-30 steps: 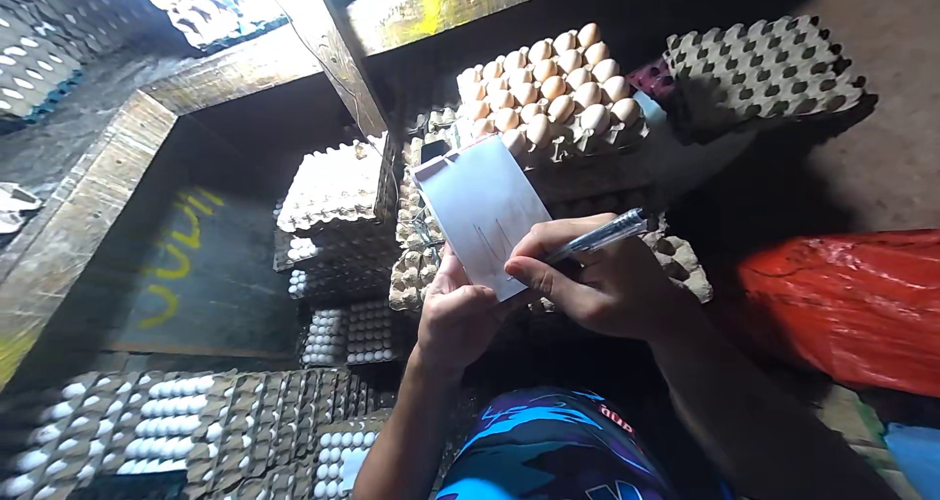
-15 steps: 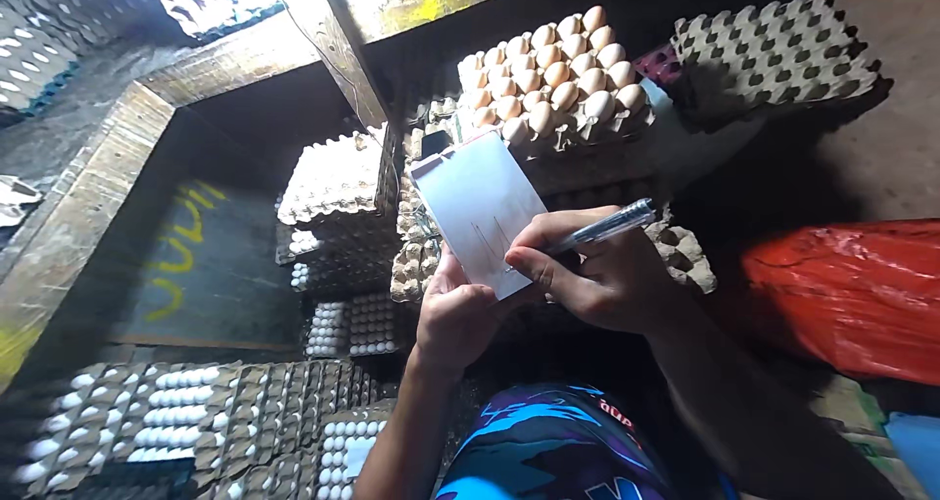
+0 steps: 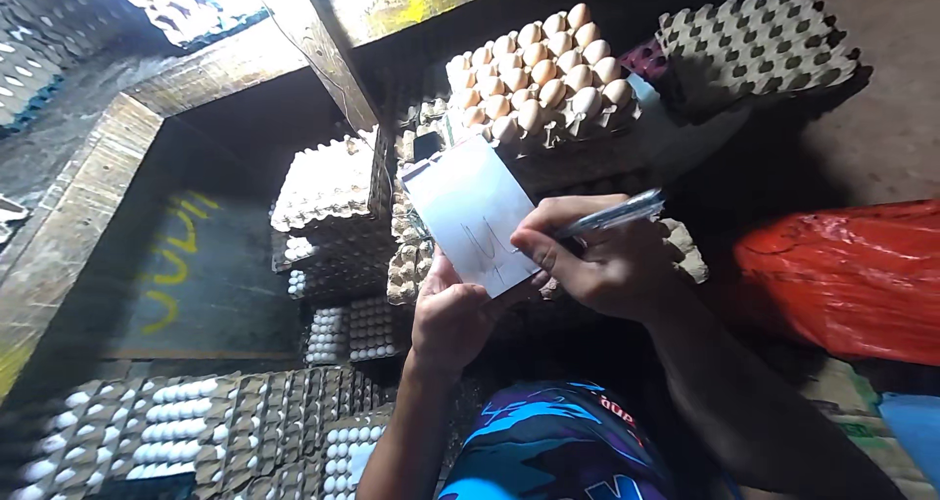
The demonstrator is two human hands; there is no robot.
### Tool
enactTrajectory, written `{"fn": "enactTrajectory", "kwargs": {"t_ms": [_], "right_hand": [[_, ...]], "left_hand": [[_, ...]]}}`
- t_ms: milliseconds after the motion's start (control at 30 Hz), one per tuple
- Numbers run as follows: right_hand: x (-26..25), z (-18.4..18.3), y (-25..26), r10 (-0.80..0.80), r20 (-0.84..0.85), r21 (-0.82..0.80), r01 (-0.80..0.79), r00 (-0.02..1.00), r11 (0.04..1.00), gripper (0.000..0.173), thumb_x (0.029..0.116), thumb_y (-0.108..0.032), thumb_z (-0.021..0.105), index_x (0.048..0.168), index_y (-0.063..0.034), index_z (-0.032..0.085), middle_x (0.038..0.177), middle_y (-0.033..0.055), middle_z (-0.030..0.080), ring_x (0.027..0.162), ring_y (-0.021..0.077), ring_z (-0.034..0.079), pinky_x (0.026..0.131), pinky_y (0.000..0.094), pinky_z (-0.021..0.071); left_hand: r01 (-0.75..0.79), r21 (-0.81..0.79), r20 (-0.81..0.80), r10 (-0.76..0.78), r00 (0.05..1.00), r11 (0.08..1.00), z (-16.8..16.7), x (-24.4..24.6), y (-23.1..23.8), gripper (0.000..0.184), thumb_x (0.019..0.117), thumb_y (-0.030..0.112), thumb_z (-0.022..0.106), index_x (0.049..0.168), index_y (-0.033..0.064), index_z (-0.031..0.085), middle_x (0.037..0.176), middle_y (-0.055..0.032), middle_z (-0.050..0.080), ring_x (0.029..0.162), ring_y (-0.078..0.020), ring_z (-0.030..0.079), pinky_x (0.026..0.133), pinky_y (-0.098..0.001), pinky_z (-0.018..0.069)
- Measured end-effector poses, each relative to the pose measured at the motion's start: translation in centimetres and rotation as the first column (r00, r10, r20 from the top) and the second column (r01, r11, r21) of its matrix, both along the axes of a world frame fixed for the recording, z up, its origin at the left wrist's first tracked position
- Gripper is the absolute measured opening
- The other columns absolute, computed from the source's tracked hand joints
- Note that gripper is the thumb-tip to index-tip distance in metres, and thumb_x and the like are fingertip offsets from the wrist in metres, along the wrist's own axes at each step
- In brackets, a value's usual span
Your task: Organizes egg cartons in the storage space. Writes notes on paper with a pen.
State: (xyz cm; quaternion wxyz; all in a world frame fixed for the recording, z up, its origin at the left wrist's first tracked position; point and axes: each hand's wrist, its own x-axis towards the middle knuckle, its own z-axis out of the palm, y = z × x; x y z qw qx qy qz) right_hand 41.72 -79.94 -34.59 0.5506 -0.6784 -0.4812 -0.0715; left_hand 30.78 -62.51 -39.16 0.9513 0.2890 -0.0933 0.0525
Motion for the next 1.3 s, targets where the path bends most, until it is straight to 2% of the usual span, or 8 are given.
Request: {"fn": "enactTrajectory", "kwargs": {"t_ms": [300, 433, 533, 633, 733, 800, 900, 1300], "right_hand": [[0.1, 0.2, -0.9, 0.077, 0.026, -0.080, -0.075, 0.997, 0.994, 0.017, 0.0967, -0.023, 0.064, 0.086, -0.0147, 0.073, 0.074, -0.0099, 0.066, 0.063, -0.0005, 0.061, 0.053, 0.0213, 0.0526], [1.1, 1.0, -2.4, 0.111, -0.156, 0.117, -0.093, 0.981, 0.989, 0.015, 0.1020, -0.016, 0.062, 0.103, -0.0039, 0.071, 0.085, -0.0001, 0.071, 0.065, 0.0077, 0.064, 0.055, 0.0240, 0.0574], [1.9, 1.7, -3.3, 0.111, -0.059, 0.047, -0.108, 0.992, 0.993, 0.021, 0.1022, -0.014, 0.061, 0.119, -0.0036, 0.068, 0.106, 0.0026, 0.074, 0.089, 0.0129, 0.073, 0.077, 0.0309, 0.0659], [1.7, 1.1, -2.9, 0.167, 0.150, -0.198, -0.136, 0.974, 0.971, 0.046, 0.0978, -0.044, 0.066, 0.130, -0.0112, 0.067, 0.139, 0.0035, 0.064, 0.132, 0.0155, 0.058, 0.110, 0.0352, 0.0540], [1.5, 0.4, -2.4, 0.204, 0.223, -0.311, -0.128, 0.953, 0.942, 0.061, 0.0957, -0.057, 0.062, 0.140, -0.0155, 0.061, 0.154, 0.0071, 0.052, 0.150, 0.0225, 0.039, 0.124, 0.0399, 0.0375], [1.5, 0.1, -2.3, 0.187, 0.247, -0.340, -0.096, 0.951, 0.936, 0.061, 0.0963, -0.059, 0.059, 0.141, -0.0175, 0.060, 0.156, 0.0060, 0.050, 0.151, 0.0225, 0.037, 0.124, 0.0400, 0.0361], [1.7, -0.2, -2.4, 0.174, 0.259, -0.367, -0.070, 0.950, 0.928, 0.061, 0.0961, -0.059, 0.058, 0.141, -0.0186, 0.060, 0.156, 0.0047, 0.050, 0.151, 0.0215, 0.038, 0.124, 0.0392, 0.0364], [1.9, -0.2, -3.8, 0.112, 0.226, -0.399, -0.013, 0.968, 0.917, 0.056, 0.0918, -0.053, 0.070, 0.136, -0.0201, 0.064, 0.156, 0.0032, 0.050, 0.150, 0.0185, 0.038, 0.122, 0.0361, 0.0384]], "left_hand": [[-0.002, 0.003, -0.017, 0.002, 1.000, 1.000, 0.0, 0.2, -0.5, 0.075, 0.0795, -0.014, 0.056, 0.146, 0.0114, 0.035, 0.130, -0.0263, 0.057, 0.115, -0.0434, 0.063, 0.099, -0.0667, 0.0494], [0.047, 0.010, -0.003, -0.047, 0.999, 0.999, -0.2, 0.4, -0.5, 0.073, 0.0813, -0.012, 0.055, 0.148, 0.0109, 0.035, 0.137, -0.0299, 0.053, 0.122, -0.0508, 0.057, 0.102, -0.0740, 0.0429], [0.066, -0.002, -0.018, -0.066, 0.998, 0.998, 0.0, 0.3, -0.3, 0.072, 0.0848, -0.006, 0.059, 0.149, 0.0125, 0.034, 0.138, -0.0297, 0.053, 0.123, -0.0510, 0.056, 0.102, -0.0736, 0.0432], [0.099, -0.053, -0.045, -0.102, 0.994, 0.994, 0.4, 0.4, -0.4, 0.062, 0.0885, 0.013, 0.062, 0.147, 0.0167, 0.042, 0.136, -0.0232, 0.057, 0.121, -0.0431, 0.059, 0.100, -0.0674, 0.0474], [0.125, -0.121, -0.064, -0.134, 0.989, 0.985, 0.5, 0.5, -0.8, 0.051, 0.0932, 0.027, 0.062, 0.141, 0.0147, 0.050, 0.134, -0.0203, 0.060, 0.121, -0.0385, 0.062, 0.098, -0.0636, 0.0507], [0.145, -0.140, -0.079, -0.157, 0.984, 0.979, 0.4, 0.5, -0.8, 0.050, 0.0953, 0.036, 0.062, 0.138, 0.0108, 0.055, 0.133, -0.0213, 0.061, 0.122, -0.0384, 0.061, 0.100, -0.0638, 0.0497], [0.170, -0.138, -0.092, -0.184, 0.979, 0.976, 0.3, 0.8, -0.9, 0.059, 0.0958, 0.044, 0.060, 0.144, 0.0115, 0.049, 0.138, -0.0227, 0.057, 0.125, -0.0396, 0.059, 0.101, -0.0643, 0.0484], [0.219, -0.110, -0.082, -0.228, 0.970, 0.970, 0.1, 2.0, -1.8, 0.067, 0.0953, 0.049, 0.060, 0.148, 0.0117, 0.045, 0.139, -0.0234, 0.056, 0.125, -0.0386, 0.060, 0.102, -0.0616, 0.0489]]}}
